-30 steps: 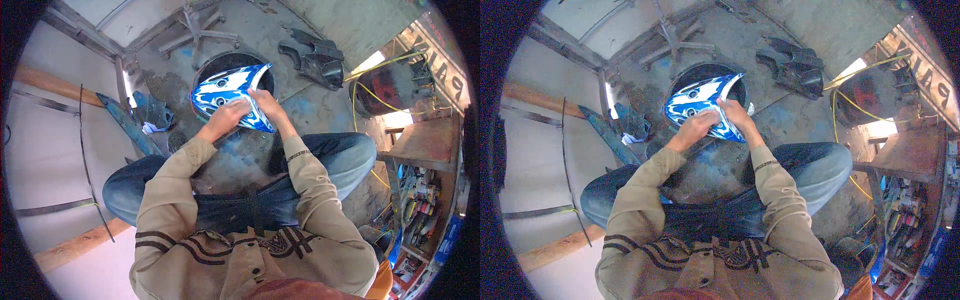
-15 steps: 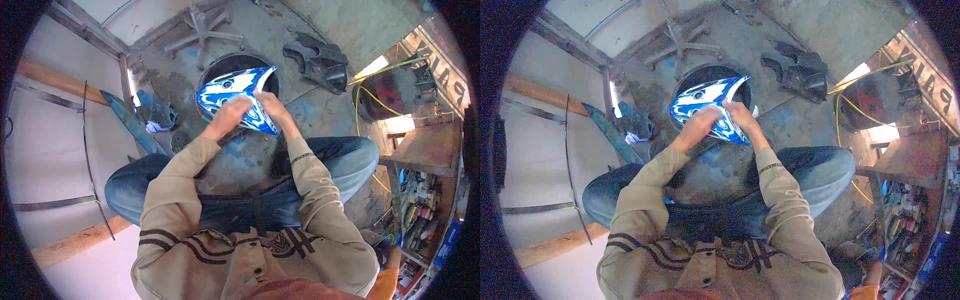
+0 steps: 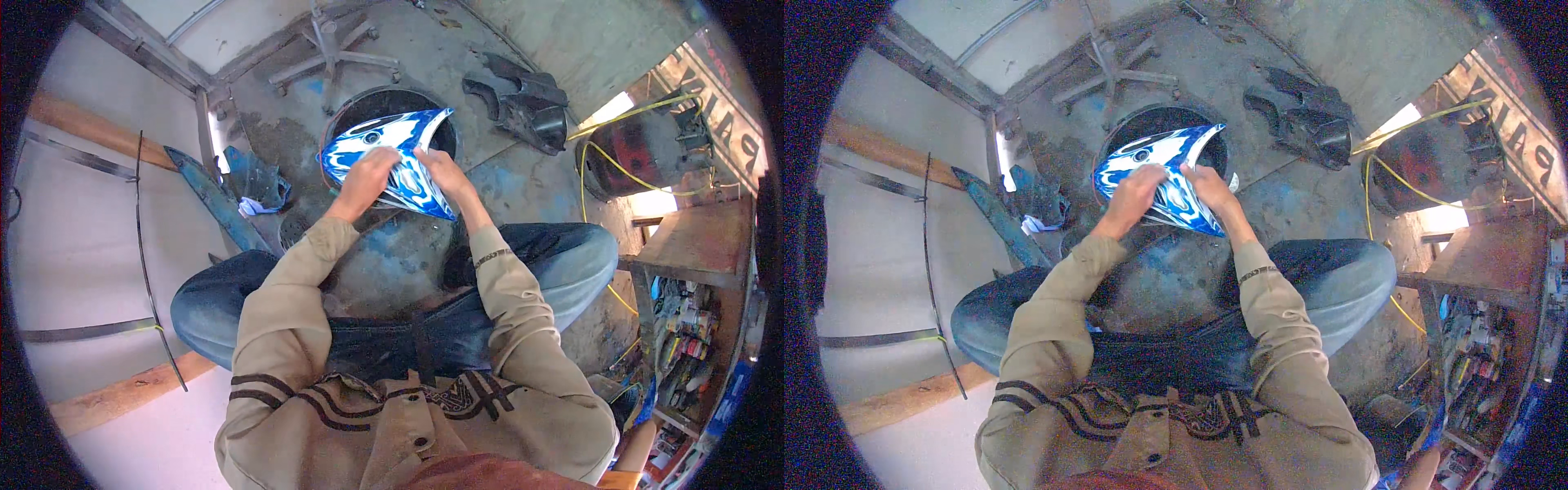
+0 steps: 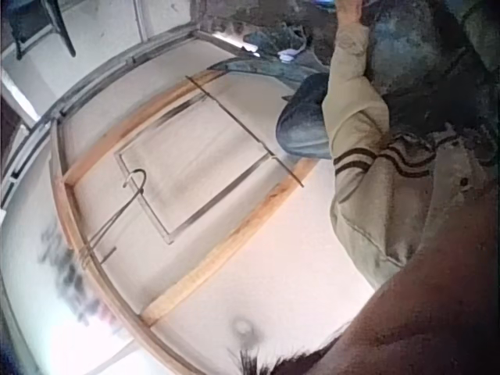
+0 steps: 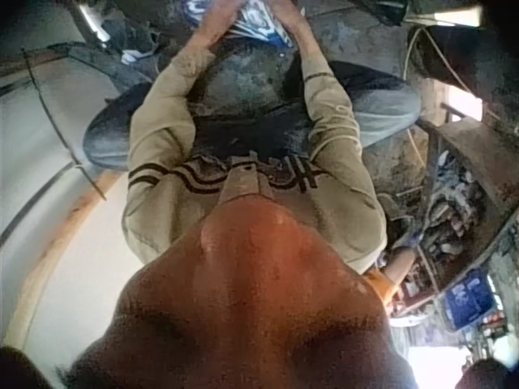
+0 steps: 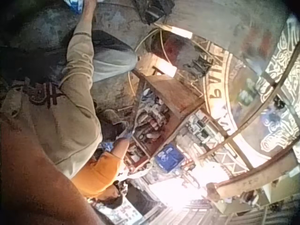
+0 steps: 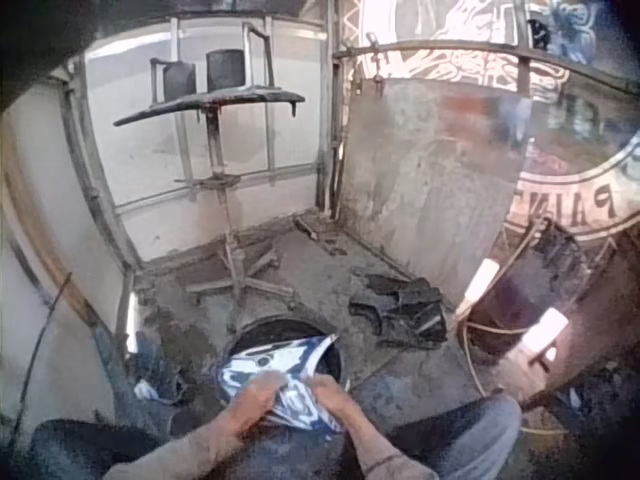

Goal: The person sands a blue and white motorcycle fairing over a bucket of water. They use a circular sanding disc to scrub different sections of the fairing, dipping the fairing and their hands into the water periodically.

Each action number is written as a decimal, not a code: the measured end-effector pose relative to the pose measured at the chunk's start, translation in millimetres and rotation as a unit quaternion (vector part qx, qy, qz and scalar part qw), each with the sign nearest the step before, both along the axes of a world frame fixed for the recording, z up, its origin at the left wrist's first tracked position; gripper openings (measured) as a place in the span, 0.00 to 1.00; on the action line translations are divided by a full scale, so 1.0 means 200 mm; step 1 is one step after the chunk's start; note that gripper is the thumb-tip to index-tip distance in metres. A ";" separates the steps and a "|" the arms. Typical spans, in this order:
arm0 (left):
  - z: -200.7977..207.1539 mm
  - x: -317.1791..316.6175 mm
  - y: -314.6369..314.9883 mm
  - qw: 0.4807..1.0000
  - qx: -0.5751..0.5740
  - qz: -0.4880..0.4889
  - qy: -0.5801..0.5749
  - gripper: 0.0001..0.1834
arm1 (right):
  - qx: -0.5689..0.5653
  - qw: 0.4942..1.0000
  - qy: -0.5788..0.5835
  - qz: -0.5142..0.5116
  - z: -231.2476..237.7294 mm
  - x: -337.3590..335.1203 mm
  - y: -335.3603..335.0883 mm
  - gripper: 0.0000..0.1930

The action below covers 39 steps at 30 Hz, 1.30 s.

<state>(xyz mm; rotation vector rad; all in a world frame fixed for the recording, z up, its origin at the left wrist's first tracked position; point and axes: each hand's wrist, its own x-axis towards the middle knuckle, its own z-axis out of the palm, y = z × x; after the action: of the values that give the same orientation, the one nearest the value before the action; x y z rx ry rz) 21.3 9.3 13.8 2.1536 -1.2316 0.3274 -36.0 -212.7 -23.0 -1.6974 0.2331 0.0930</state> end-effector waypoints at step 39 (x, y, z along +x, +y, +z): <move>0.06 0.03 0.01 0.995 0.034 -0.091 0.016 0.14 | 0.046 0.999 0.019 0.020 0.07 -0.01 0.00 0.32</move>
<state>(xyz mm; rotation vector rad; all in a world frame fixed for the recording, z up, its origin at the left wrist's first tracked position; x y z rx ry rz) 26.5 11.4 26.6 2.0749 -1.4265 0.1765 -37.1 -213.5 -8.8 -1.6093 0.2196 0.1644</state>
